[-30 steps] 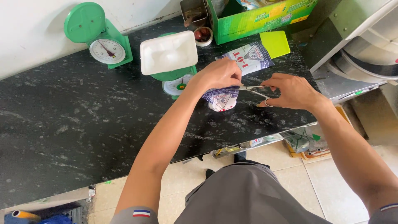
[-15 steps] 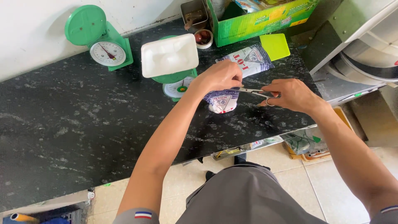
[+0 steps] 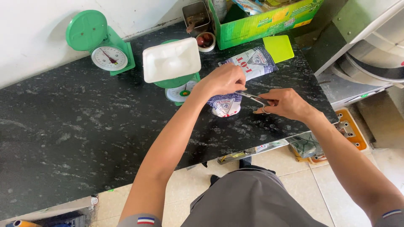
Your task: The person is weighing various powdered ingredients from plastic bags using a mechanical scale in a bakery.
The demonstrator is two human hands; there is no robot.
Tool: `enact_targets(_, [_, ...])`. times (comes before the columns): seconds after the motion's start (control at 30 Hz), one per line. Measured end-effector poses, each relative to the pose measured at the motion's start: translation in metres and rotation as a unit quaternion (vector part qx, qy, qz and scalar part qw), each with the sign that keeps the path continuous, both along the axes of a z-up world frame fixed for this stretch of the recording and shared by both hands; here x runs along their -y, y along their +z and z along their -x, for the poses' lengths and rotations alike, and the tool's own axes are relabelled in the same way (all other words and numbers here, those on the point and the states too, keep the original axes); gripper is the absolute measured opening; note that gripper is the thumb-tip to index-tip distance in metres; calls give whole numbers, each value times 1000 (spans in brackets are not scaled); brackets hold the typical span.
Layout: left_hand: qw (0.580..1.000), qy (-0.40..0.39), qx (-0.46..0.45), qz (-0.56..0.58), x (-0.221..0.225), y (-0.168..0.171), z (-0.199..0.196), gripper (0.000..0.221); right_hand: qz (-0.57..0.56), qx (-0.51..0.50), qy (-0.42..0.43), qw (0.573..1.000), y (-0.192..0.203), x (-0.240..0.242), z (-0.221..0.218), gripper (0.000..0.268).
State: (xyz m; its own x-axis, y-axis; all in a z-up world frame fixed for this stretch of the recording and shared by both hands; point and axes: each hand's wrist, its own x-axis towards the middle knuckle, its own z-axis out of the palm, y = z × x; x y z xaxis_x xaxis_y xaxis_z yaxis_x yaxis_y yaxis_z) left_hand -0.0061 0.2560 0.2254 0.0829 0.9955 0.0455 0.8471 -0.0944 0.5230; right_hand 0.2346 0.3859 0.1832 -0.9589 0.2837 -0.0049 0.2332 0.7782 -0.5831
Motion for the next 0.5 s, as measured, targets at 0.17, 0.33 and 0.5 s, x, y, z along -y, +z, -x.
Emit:
enact_targets(0.17, [1000,3,-7,-1,0,1,2,13,41,-2,-13,999,-3,3,4,47])
enact_targets(0.33, [1000,11,-5,22,-1,7,-2,13,24,-3,8,1000,3,9,8,49])
enact_targets(0.5, [1000,13,-15,20,-6,7,-2,12,35,-11,10,999,-10,-2,6,40])
